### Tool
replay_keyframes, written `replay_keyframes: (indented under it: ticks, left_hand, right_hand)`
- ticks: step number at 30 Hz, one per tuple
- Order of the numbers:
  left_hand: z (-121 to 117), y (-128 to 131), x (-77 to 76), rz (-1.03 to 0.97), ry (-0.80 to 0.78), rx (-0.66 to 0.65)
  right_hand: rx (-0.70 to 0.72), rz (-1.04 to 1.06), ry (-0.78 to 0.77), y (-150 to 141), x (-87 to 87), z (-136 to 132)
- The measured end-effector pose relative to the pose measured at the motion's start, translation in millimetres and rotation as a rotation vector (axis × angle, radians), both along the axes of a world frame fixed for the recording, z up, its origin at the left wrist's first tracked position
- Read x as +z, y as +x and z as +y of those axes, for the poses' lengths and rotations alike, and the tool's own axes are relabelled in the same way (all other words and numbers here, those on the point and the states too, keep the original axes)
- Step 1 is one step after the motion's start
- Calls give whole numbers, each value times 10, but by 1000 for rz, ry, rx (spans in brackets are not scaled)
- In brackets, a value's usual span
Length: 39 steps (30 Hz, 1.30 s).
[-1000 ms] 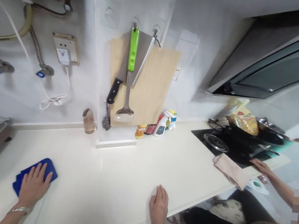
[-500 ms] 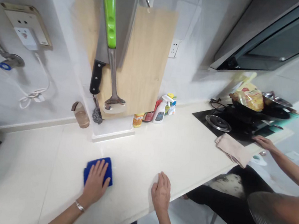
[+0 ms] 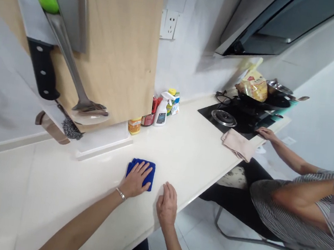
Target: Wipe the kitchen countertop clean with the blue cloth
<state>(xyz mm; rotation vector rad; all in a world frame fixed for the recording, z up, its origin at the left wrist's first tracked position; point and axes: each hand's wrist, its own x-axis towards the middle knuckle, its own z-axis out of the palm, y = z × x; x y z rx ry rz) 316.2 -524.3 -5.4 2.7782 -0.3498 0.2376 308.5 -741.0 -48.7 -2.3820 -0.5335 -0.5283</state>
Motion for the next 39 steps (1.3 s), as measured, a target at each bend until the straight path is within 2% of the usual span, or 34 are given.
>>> replay_keyframes:
  ticks: [4,7,10,14,17,20,25,29,31,33,37,39]
  left_hand:
    - [183,396,-44,-43,6,100]
    - [271,589,-67,-61,3,223]
    - [291,675,-66,-73,5,326]
    - [350,614,-15,-93,-9,344]
    - [536,444,1,-108,-2,395]
    - [843,184,-34,-157,43,479]
    - [1355,-488,-70,-201,87,604]
    - [1528,-1053,-87,-206,108,704]
    - [1491,-1247,-105,-215,111,745]
    - [1357,-1357,-118,-219,108,794]
    - [837,-1350,-122,-229,97,867]
    - [531,-1276,-129,-231,100,813]
  right_hand:
    - [8,-12,15,5,-51,-11]
    - [12,-31,24,24,-93,-18]
    - [-9,-26,29,37,-103,-10]
    - [-27,-14,31,36,-91,22]
    - [-37,-19,31,47,-84,45]
    - [-46,-33,35,73,-71,56]
    - [-54,-40,43,85,-45,56]
    - [-70,-34,0,83,-48,74]
    - [-79,-44,-37,86,-52,83]
    - [-80,-55,-60,90,-52,86]
    - [-81,-66,-66,99,-49,83]
    - [-81,-73,-72,105,-51,83]
